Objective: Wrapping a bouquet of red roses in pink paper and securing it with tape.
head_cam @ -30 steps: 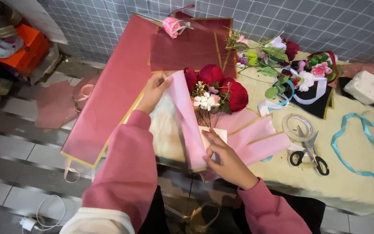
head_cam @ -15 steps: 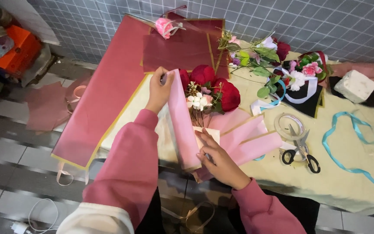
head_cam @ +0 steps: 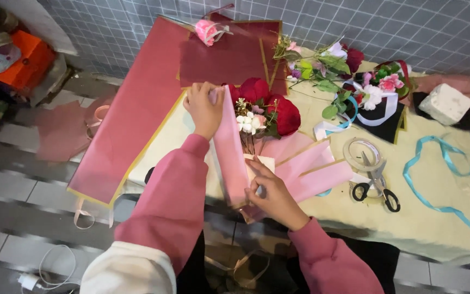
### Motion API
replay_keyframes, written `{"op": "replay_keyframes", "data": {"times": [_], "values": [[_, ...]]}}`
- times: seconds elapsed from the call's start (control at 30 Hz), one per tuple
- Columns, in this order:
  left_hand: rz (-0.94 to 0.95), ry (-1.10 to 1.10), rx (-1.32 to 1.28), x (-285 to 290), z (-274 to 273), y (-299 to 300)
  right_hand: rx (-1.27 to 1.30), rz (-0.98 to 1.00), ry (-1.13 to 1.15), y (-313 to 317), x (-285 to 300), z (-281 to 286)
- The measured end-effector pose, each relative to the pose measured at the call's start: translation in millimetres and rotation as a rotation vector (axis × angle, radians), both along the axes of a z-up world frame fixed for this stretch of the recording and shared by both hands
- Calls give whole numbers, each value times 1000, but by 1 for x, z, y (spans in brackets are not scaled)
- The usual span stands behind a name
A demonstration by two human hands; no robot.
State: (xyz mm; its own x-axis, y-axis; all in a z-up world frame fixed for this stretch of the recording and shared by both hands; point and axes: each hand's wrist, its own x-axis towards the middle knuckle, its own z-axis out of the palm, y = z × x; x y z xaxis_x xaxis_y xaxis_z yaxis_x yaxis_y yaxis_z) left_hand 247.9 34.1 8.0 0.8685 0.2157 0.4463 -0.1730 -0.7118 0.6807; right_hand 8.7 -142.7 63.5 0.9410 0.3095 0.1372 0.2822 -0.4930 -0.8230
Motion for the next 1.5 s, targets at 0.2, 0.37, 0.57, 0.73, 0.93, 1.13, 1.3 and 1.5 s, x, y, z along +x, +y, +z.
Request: {"op": "replay_keyframes", "data": {"times": [0.2,0.37,0.57,0.73,0.93,1.13,1.3,1.5], "values": [[11,-28,-24,3,-7,-3,-214,-164,-80,9,-13,10],[37,-41,-18,4,-7,-9,-184,-261,-29,4,-15,-8],[169,-84,43,-25,51,-11,-58,-245,-17,1,-10,-14],[-5,-309,206,-75,87,10,4,-247,10,-2,-10,-20],[-569,-105,698,-178,43,-4,-15,-219,-19,-9,-5,-36],[-695,18,756,-217,30,-2,-26,-215,-87,-9,-6,-34],[-793,53,687,-211,40,11,-38,-206,-94,-18,-1,-45],[-836,-71,710,-214,36,12,275,-462,-70,-26,-39,-43]]}}
